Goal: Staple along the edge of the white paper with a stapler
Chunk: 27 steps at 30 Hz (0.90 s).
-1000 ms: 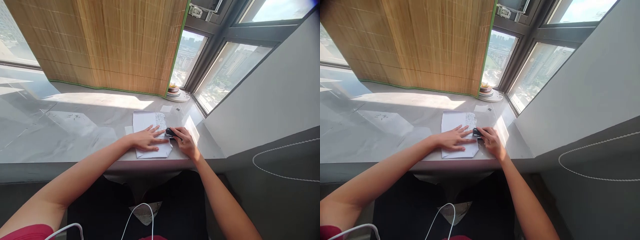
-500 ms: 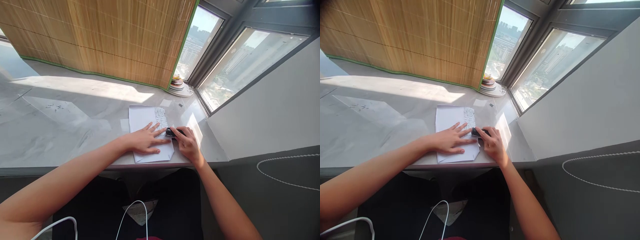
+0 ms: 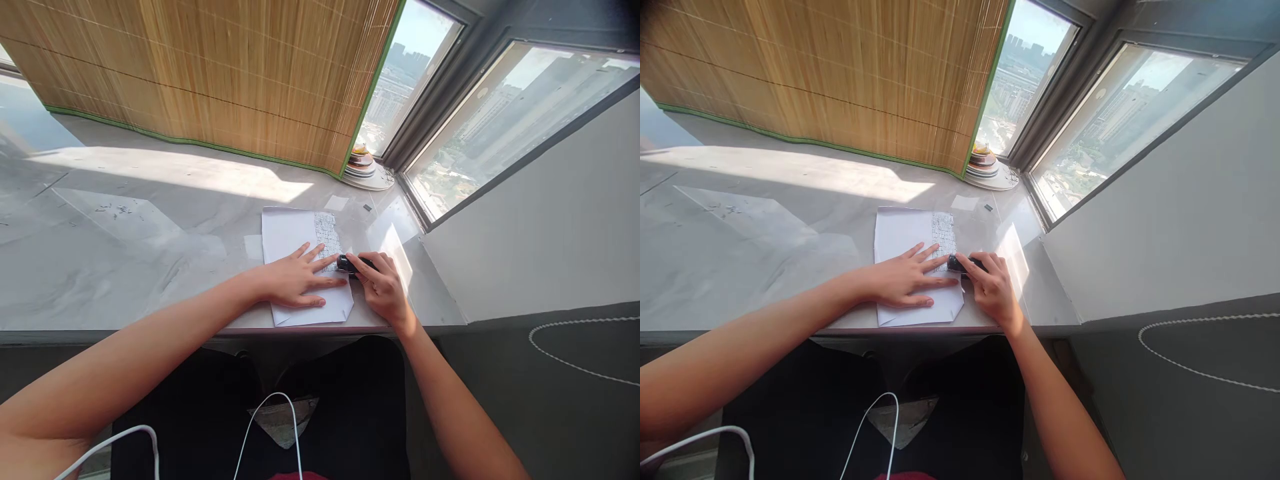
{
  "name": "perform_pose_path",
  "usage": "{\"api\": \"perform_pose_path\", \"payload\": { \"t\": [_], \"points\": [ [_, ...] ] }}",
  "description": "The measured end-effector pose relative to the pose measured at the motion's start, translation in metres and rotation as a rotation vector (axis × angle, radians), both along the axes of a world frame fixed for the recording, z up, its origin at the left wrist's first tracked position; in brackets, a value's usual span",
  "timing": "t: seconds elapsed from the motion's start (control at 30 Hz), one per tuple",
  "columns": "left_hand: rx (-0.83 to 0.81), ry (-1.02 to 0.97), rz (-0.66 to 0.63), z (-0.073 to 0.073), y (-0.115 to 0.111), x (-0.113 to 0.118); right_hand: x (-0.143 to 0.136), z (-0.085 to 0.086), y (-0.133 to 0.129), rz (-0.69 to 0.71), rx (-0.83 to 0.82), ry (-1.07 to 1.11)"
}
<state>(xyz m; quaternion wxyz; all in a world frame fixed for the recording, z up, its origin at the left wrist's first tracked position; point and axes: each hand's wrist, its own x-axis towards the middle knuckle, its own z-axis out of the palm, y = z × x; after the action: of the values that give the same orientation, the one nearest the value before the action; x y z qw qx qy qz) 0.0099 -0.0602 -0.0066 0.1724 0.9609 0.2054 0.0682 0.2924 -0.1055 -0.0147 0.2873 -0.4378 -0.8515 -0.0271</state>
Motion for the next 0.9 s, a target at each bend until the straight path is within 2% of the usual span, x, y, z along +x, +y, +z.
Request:
{"api": "perform_pose_path", "payload": {
  "t": [0.5,0.73,0.9],
  "points": [
    [0.029,0.024,-0.005,0.0008,-0.001,0.0003,-0.0015,0.0023,-0.0002,-0.002,-0.011,0.002],
    [-0.011,0.033,-0.004,0.001,0.0004,0.0019,-0.0018,-0.0005,-0.0006,-0.037,0.028,-0.089],
    [-0.043,-0.037,0.013,-0.0031,0.0014,0.001,-0.0082,0.002,-0.0046,-0.098,0.037,-0.186]
  ]
}}
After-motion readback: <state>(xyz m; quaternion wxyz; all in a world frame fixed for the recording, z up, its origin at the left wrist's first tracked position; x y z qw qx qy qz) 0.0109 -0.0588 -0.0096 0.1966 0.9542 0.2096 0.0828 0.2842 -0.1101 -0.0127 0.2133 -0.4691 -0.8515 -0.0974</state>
